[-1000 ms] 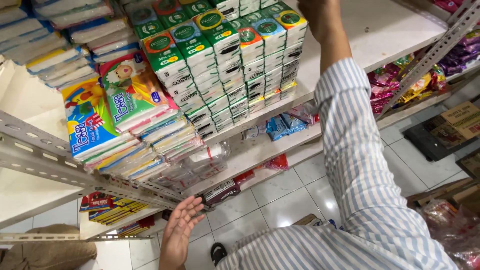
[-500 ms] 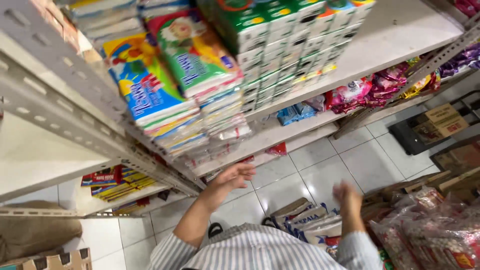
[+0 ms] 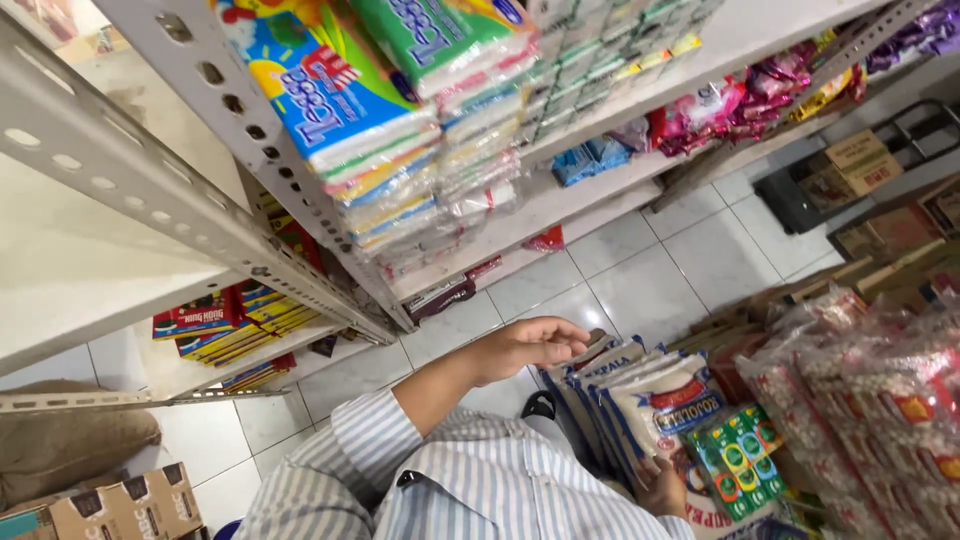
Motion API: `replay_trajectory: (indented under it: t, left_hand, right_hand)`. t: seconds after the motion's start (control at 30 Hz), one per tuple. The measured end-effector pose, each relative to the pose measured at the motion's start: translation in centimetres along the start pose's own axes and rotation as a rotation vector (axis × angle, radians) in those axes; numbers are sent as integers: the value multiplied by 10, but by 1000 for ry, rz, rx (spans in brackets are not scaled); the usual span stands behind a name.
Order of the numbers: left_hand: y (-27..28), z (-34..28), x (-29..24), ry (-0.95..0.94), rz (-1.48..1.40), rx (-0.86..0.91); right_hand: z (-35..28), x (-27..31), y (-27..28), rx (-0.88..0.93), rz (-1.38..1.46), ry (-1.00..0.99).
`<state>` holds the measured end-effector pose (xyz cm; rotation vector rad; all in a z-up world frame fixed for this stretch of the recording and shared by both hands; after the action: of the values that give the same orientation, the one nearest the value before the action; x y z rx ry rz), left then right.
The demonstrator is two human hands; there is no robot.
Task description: The person picks up packs of tissues from the floor and shelves, turns them over to check the labels, and arranges them back into organized stacks on the shelves.
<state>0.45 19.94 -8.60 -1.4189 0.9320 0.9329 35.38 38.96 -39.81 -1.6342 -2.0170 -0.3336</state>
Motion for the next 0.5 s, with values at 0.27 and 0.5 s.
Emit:
replay_trajectory:
  t: [0.27, 0.5]
  left_hand:
    - [-36, 16, -9, 6, 56, -34]
    - [-66, 48, 9, 121, 107, -147]
  right_hand:
    - [34, 43, 94, -210, 330, 148]
    - [103, 80, 117, 15, 670, 213]
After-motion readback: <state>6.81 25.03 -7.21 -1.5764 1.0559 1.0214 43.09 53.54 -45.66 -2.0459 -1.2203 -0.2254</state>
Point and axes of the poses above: each hand's wrist, its own z-axis towards the middle knuckle, its own y-axis out of the back of the hand, x = y × z, the point moved 10 cm from there along z, towards the middle knuckle, and after that the axes turned 9 degrees about x, right-handed, at the moved point
